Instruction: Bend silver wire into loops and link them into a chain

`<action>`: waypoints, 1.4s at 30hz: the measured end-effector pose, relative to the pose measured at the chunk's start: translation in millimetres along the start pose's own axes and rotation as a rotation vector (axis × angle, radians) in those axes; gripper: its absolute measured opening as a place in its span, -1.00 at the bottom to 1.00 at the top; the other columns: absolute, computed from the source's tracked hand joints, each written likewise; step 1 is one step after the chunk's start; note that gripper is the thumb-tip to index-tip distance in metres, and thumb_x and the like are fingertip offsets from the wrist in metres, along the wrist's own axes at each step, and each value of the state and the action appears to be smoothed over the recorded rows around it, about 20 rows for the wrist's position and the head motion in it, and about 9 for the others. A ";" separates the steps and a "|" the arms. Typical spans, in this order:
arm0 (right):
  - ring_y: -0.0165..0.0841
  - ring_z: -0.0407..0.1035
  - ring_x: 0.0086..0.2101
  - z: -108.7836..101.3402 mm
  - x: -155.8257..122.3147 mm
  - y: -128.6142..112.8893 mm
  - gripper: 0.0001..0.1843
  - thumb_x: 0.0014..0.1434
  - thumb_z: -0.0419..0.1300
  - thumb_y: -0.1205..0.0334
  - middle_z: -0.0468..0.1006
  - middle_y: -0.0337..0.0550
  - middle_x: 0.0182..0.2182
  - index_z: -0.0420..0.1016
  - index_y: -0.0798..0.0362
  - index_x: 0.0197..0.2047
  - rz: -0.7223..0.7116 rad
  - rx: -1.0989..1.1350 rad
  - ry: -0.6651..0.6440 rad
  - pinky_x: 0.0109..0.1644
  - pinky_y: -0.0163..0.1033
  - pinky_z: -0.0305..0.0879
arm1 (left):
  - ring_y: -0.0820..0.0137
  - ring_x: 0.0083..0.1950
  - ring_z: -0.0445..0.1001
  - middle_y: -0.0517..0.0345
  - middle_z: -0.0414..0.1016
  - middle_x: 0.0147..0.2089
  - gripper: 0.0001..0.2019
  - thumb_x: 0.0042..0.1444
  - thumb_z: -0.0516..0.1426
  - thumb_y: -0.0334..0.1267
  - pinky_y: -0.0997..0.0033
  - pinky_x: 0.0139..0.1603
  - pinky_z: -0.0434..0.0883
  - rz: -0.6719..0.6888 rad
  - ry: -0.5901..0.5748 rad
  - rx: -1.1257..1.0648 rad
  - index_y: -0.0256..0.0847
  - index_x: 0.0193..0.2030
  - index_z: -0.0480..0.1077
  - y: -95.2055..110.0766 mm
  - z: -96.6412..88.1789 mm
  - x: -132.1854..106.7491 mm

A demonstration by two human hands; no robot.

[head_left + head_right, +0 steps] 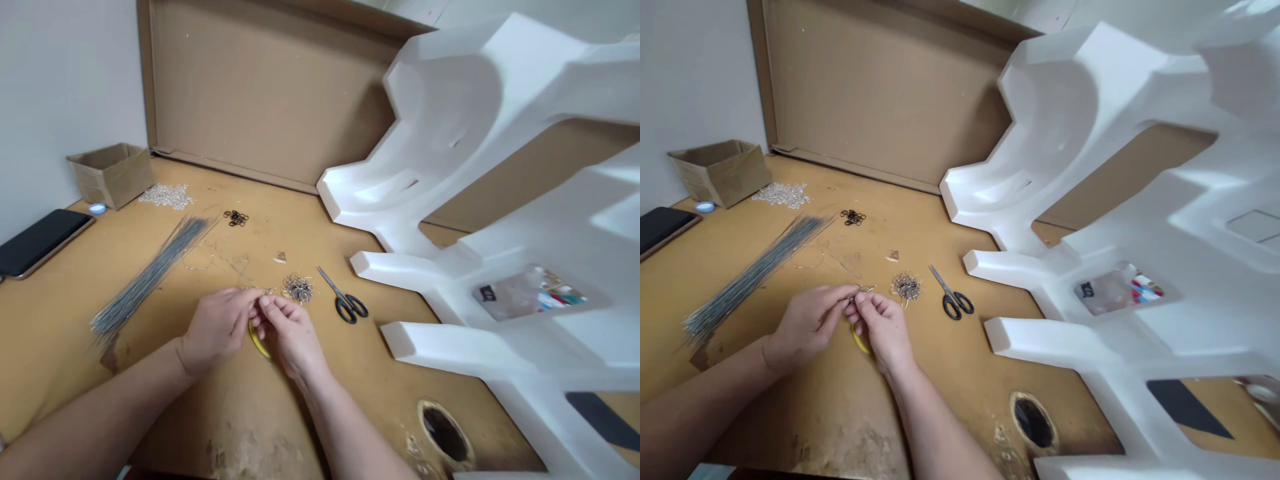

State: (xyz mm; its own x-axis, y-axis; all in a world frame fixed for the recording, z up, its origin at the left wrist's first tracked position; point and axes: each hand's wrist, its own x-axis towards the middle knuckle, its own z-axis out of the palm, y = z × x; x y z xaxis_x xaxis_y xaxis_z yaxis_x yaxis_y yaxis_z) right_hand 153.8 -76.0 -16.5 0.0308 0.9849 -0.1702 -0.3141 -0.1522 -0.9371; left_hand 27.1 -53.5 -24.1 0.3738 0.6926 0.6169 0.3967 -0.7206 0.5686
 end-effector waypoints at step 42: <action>-0.53 0.19 -0.65 -10.7 0.1 -9.5 -0.76 -0.05 0.22 0.10 0.42 -0.25 -0.67 0.48 0.13 -0.50 0.125 -0.141 -0.260 -0.54 -0.38 0.05 | 0.49 -0.47 0.34 0.25 0.39 -0.58 -0.91 -0.23 0.13 -0.28 0.45 -0.33 0.30 -0.813 -0.145 -0.746 -0.25 -0.56 0.36 -10.0 -23.7 25.3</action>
State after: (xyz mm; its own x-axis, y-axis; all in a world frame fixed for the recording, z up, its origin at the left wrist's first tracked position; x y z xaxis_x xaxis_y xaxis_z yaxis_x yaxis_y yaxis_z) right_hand 167.0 -75.4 -10.9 -0.2488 0.9433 -0.2198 -0.1648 -0.2649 -0.9501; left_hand 12.7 -29.6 -1.3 0.3453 0.9295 -0.1293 -0.0171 0.1440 0.9894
